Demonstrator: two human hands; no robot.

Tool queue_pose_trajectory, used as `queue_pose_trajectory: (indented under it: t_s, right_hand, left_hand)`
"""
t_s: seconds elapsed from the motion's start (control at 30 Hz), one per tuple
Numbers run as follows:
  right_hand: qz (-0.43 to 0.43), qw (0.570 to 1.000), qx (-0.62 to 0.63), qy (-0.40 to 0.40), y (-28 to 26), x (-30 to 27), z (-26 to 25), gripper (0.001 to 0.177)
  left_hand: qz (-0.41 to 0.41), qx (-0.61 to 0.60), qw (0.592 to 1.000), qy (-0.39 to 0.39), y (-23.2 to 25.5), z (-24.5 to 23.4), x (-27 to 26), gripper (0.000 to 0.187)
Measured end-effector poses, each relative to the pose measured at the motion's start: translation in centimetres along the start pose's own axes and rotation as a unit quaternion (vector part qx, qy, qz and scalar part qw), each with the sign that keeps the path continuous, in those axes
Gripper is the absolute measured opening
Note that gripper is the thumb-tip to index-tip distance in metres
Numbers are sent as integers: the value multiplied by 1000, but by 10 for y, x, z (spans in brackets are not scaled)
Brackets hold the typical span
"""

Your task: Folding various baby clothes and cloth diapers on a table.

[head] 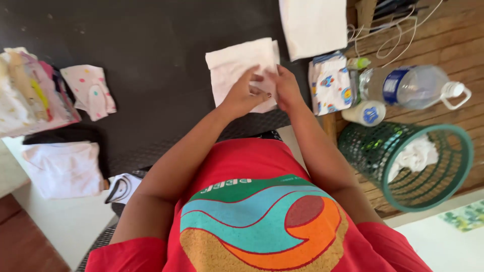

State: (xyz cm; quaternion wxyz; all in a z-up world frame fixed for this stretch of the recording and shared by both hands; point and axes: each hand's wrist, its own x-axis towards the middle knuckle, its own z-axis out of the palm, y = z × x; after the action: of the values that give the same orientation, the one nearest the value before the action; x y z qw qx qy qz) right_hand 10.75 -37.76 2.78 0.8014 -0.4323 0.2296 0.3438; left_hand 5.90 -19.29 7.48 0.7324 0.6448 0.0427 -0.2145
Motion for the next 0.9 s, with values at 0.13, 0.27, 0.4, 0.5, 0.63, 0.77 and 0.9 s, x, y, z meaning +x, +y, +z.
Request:
queue_pose_trajectory:
  t_s: [0.13,0.27,0.4,0.5,0.63,0.77,0.9]
  right_hand:
    - [-116,975,-190,17,0,27,-47,44]
    - [-224,828,-504,101,-8,24,-49,49]
    - [-350,679,-635,119,-15,-5,-21,63]
    - [-390,512,-753,-138,12,-5,-22,32]
    - [-413,468,-739,-253,36,-11,14,46]
    - [-412,430,-758,-265,75,9,-9,38]
    - [-379,486,-742,-264,69,1,-6,28]
  left_hand:
    - [12,126,984,122,-18,9,5,51]
    - [142,424,827,342,-43,-14,-2,38]
    - [97,259,855,439,-69,-49,5,35]
    - [109,314,891,310,-39,-75,11,32]
    - [51,316,913,254,-40,-97,27,11]
    - [113,340,904,235,-28,-108,37,7]
    - [185,385,845,322,-47,-110,47,12]
